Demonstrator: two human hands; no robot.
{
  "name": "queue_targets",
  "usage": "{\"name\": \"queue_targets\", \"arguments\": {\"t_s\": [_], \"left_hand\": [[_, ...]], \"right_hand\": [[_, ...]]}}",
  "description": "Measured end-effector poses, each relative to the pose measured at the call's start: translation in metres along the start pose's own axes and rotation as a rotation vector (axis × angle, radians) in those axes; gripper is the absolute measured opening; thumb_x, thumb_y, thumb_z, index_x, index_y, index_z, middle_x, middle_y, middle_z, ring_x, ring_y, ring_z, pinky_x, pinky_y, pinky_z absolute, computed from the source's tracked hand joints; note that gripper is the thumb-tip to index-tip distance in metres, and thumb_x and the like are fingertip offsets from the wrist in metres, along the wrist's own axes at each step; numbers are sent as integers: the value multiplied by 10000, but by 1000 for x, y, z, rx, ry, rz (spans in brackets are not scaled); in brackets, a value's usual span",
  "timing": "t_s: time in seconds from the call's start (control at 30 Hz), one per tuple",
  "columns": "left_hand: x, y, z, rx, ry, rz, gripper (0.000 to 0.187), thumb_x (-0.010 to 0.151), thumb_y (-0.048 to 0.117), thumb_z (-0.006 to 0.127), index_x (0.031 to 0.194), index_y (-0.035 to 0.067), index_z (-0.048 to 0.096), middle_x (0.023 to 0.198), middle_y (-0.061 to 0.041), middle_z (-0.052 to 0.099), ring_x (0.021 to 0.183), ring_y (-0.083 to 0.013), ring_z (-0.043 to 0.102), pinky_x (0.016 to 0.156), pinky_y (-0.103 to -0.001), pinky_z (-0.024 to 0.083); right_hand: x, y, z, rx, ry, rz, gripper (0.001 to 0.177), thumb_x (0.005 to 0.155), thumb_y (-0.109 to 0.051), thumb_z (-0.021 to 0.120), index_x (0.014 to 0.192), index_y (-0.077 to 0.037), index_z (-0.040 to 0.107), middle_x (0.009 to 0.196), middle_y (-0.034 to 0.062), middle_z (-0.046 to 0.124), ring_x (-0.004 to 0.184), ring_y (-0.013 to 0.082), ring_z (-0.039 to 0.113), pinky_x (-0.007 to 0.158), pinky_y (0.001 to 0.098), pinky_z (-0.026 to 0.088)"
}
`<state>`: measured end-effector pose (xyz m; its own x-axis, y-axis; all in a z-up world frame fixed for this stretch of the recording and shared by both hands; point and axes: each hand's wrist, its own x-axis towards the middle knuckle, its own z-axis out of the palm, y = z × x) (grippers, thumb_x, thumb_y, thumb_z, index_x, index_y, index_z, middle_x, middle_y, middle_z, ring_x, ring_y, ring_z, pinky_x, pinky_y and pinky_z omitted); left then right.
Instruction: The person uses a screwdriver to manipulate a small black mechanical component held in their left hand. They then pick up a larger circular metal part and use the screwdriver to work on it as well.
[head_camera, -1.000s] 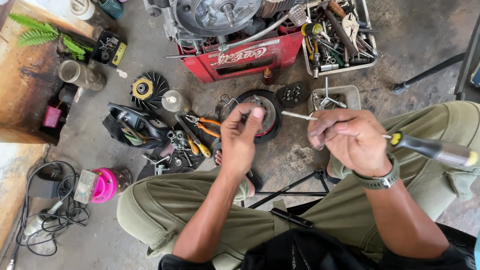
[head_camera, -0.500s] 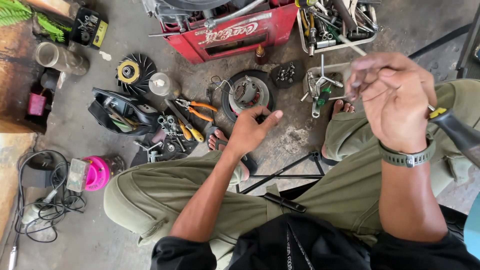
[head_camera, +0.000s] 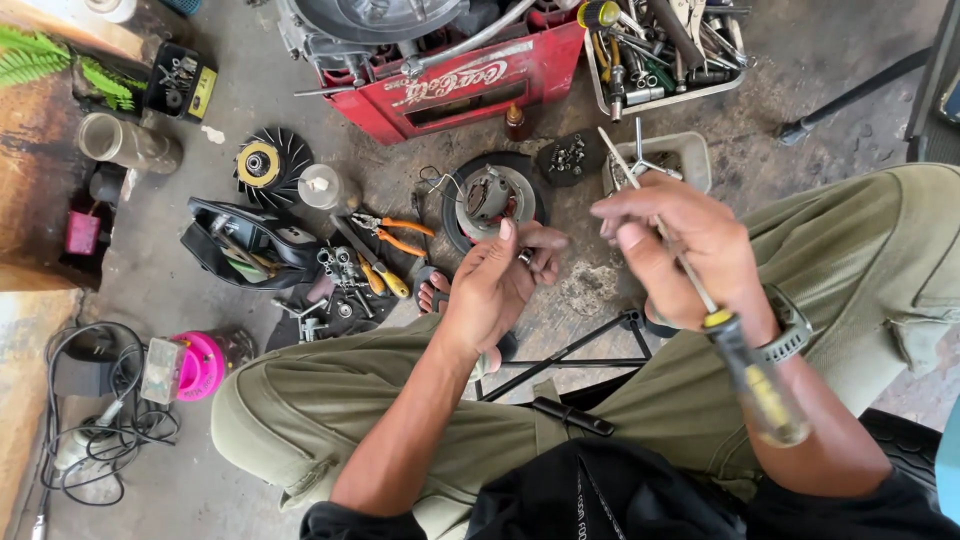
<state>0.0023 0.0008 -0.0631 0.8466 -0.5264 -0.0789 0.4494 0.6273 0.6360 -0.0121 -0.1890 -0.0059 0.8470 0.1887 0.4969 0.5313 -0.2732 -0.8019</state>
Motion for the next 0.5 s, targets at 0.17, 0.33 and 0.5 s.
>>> {"name": "queue_targets", "arguments": {"t_s": [0.17, 0.33, 0.5], "left_hand": [[-7, 0, 1, -29, -14, -19, 482, 1003, 337, 394, 1060, -81, 628, 1063, -114, 603, 829, -193, 466, 703, -290, 396], [-10, 12, 13, -8, -84, -19, 514, 1006, 357, 344, 1103, -80, 597, 890, -77, 428, 816, -195, 410, 712, -280, 374], [-14, 16, 17, -92, -74, -68, 524, 991, 345, 366, 1209, -104, 523, 819, -118, 461, 847, -192, 405, 769, -303, 346]], "right_hand": [[4, -9, 11, -175, -101, 34, 364, 805, -177, 722, 1109, -32, 582, 885, 105, 553, 761, 184, 571, 695, 279, 487], [2, -18, 19, -165, -31, 37, 143, 880, -84, 597, 987, 3, 632, 907, 145, 566, 748, 212, 565, 665, 291, 457], [-2, -25, 20, -245, 69, -22, 290, 953, -132, 451, 1096, 76, 594, 867, 161, 533, 631, 165, 468, 537, 254, 390]]}}
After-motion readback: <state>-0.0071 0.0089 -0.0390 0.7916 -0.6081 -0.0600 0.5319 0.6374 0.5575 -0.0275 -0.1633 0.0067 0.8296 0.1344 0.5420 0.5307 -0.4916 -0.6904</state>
